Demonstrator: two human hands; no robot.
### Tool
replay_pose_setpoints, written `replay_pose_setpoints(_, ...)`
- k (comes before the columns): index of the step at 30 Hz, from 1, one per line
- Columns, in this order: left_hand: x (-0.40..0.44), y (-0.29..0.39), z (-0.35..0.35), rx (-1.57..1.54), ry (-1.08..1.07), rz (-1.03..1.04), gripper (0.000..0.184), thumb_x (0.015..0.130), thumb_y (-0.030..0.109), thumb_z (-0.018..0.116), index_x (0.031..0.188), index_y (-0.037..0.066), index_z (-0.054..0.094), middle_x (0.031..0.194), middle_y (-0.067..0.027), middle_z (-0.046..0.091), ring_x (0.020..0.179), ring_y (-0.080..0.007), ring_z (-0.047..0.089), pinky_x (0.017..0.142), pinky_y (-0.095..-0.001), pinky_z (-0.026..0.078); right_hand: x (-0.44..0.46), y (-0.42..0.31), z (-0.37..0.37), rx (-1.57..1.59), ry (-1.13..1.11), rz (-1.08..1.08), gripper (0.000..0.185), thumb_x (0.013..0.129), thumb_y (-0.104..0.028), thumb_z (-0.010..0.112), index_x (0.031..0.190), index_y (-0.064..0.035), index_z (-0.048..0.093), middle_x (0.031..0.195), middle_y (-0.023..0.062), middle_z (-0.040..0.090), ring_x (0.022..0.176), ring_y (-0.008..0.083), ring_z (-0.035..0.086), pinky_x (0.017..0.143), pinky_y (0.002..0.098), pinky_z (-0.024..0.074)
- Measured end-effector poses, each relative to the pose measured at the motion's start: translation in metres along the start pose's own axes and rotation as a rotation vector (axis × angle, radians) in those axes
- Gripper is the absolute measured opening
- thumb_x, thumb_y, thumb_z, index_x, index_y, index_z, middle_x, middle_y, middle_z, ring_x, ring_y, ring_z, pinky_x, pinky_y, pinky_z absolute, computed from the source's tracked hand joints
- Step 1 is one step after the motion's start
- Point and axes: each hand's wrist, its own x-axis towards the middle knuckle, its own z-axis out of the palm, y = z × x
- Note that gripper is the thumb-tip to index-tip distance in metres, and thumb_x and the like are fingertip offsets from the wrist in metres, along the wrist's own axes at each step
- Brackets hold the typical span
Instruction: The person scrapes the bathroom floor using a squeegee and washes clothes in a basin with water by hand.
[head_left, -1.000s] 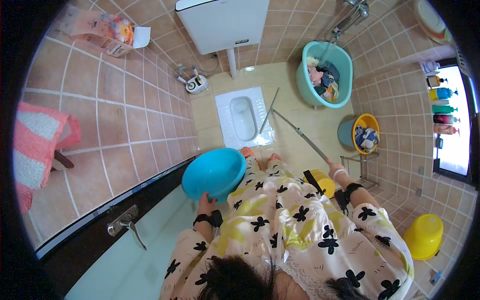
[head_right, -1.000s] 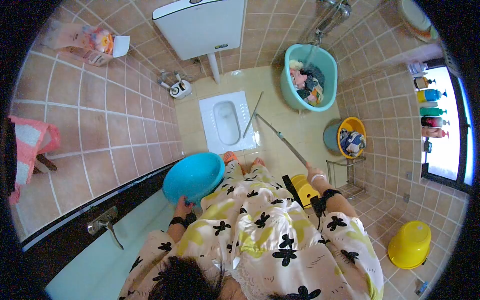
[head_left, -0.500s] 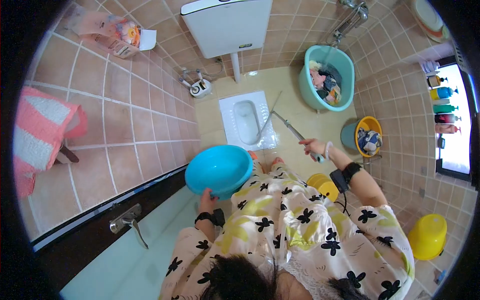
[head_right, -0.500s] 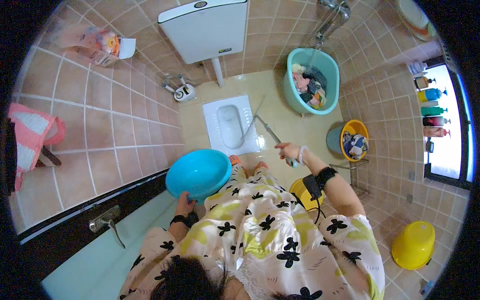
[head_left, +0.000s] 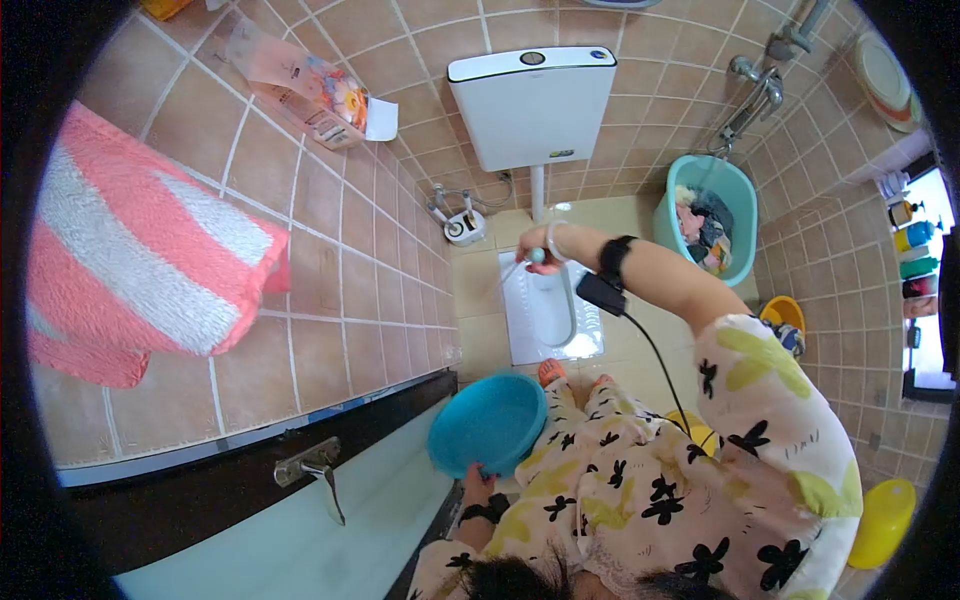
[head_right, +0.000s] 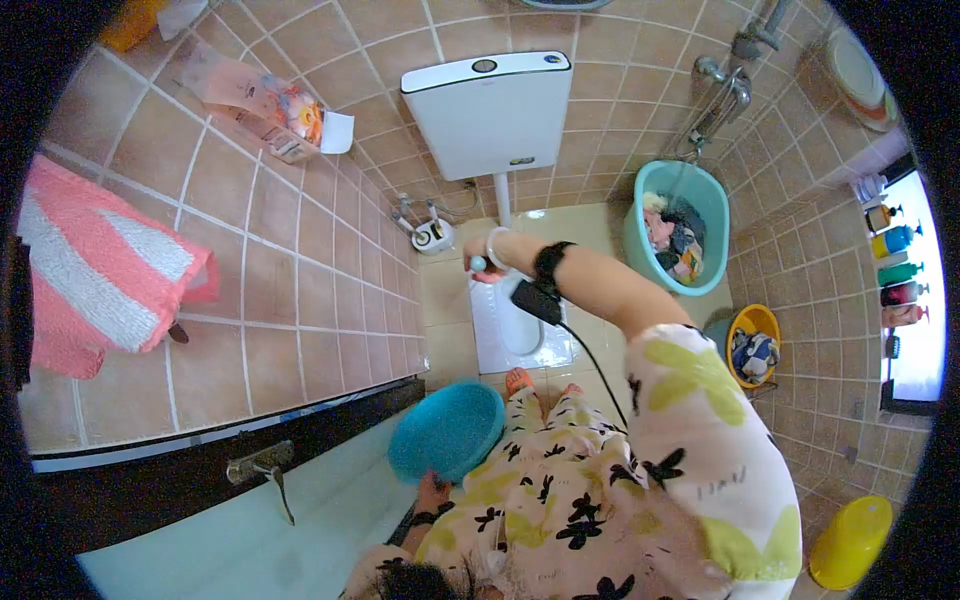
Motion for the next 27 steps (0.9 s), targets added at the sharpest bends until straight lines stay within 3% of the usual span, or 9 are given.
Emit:
replay_pose_setpoints(4, -0.004, -0.029, -0.008, -0.863, 0.109, -0.494, 0.025, 0.079, 0.017, 0.054, 0.089, -0.001, 0.039, 0.080, -0.0139, 0.045, 0.064, -0.0202, 0.044, 0.053, -0.0316, 0.043, 0.018, -0.059, 0.026, 0.273, -0.049, -0.136, 0.046, 0.083, -0.037, 0.056, 0.119, -0.0127, 0.040, 0.102, 0.0174, 0.054, 0.072, 0.0276, 0.060, 0.053, 0.0339, 0.0530)
replay_pose_setpoints(6, 0.016, -0.059, -0.025, -0.924, 0.022, -0.656, 0.031, 0.077, 0.022, 0.057, 0.092, 0.001, 0.041, 0.085, -0.0152, 0.046, 0.067, -0.0224, 0.047, 0.054, -0.0336, 0.045, 0.028, -0.078, 0.031, 0.694, -0.207, -0.634, 0.064, 0.084, -0.044, 0.052, 0.133, -0.0119, 0.025, 0.126, 0.0208, 0.038, 0.090, 0.0347, 0.058, 0.071, 0.0411, 0.0526)
replay_pose_setpoints(9, 0.046, -0.095, -0.050, -0.915, -0.095, -0.904, 0.039, 0.074, 0.029, 0.062, 0.096, 0.003, 0.042, 0.091, -0.0172, 0.047, 0.073, -0.0257, 0.051, 0.055, -0.0366, 0.047, 0.018, -0.087, 0.034, 0.658, -0.025, -0.751, 0.070, 0.085, -0.048, 0.050, 0.136, -0.0116, 0.020, 0.132, 0.0192, 0.030, 0.091, 0.0330, 0.057, 0.078, 0.0421, 0.0498)
replay_pose_setpoints(11, 0.043, -0.108, -0.046, -0.855, -0.029, -0.739, 0.043, 0.073, 0.030, 0.064, 0.098, 0.004, 0.042, 0.096, -0.0182, 0.045, 0.076, -0.0255, 0.050, 0.057, -0.0377, 0.047, 0.007, -0.072, 0.026, 0.629, -0.006, -0.694, 0.065, 0.085, -0.045, 0.051, 0.134, -0.0104, 0.025, 0.129, 0.0177, 0.035, 0.090, 0.0297, 0.058, 0.077, 0.0407, 0.0499)
replay_pose_setpoints(14, 0.045, -0.106, -0.038, -0.653, -0.022, -0.504, 0.046, 0.072, 0.029, 0.066, 0.101, 0.003, 0.041, 0.099, -0.0194, 0.044, 0.080, -0.0263, 0.051, 0.059, -0.0393, 0.048, 0.018, -0.027, -0.013, 0.090, 0.131, -0.594, 0.051, 0.086, -0.038, 0.051, 0.124, -0.0052, 0.039, 0.118, 0.0165, 0.046, 0.084, 0.0248, 0.060, 0.069, 0.0378, 0.0519)
replay_pose_setpoints(19, 0.025, -0.021, -0.019, 0.439, -0.162, 0.135, 0.044, 0.076, 0.022, 0.064, 0.104, -0.002, 0.041, 0.091, -0.0201, 0.051, 0.078, -0.0318, 0.055, 0.063, -0.0416, 0.047, 0.034, 0.112, -0.131, 0.073, 0.305, -0.354, 0.041, 0.084, -0.036, 0.053, 0.103, -0.0008, 0.051, 0.085, 0.0142, 0.059, 0.066, 0.0235, 0.061, 0.055, 0.0366, 0.0509)
replay_pose_setpoints(22, 0.005, 0.041, -0.007, 0.947, -0.107, 0.557, 0.045, 0.077, 0.014, 0.064, 0.110, -0.004, 0.039, 0.090, -0.0209, 0.056, 0.076, -0.0287, 0.058, 0.063, -0.0387, 0.047, -0.014, 0.232, -0.191, 0.232, 0.486, -0.466, 0.034, 0.083, -0.033, 0.051, 0.101, -0.0037, 0.051, 0.081, 0.0112, 0.058, 0.063, 0.0242, 0.060, 0.055, 0.0381, 0.0505)
replay_pose_setpoints(25, -0.014, 0.111, 0.013, 0.882, -0.171, 0.591, 0.038, 0.078, 0.006, 0.060, 0.110, -0.002, 0.039, 0.091, -0.0198, 0.056, 0.076, -0.0231, 0.058, 0.061, -0.0356, 0.048, -0.059, 0.343, -0.225, 0.374, 0.765, -0.329, 0.030, 0.083, -0.032, 0.050, 0.098, -0.0062, 0.051, 0.079, 0.0103, 0.057, 0.062, 0.0244, 0.060, 0.053, 0.0387, 0.0501)
replay_pose_setpoints(27, 0.018, 0.123, 0.016, 0.804, -0.265, 0.496, 0.036, 0.078, 0.002, 0.058, 0.109, -0.001, 0.039, 0.090, -0.0187, 0.056, 0.077, -0.0214, 0.058, 0.061, -0.0341, 0.048, -0.081, 0.438, -0.243, 0.592, 0.749, -0.281, 0.030, 0.084, -0.034, 0.049, 0.098, -0.0071, 0.051, 0.077, 0.0104, 0.057, 0.062, 0.0246, 0.060, 0.052, 0.0381, 0.0498)
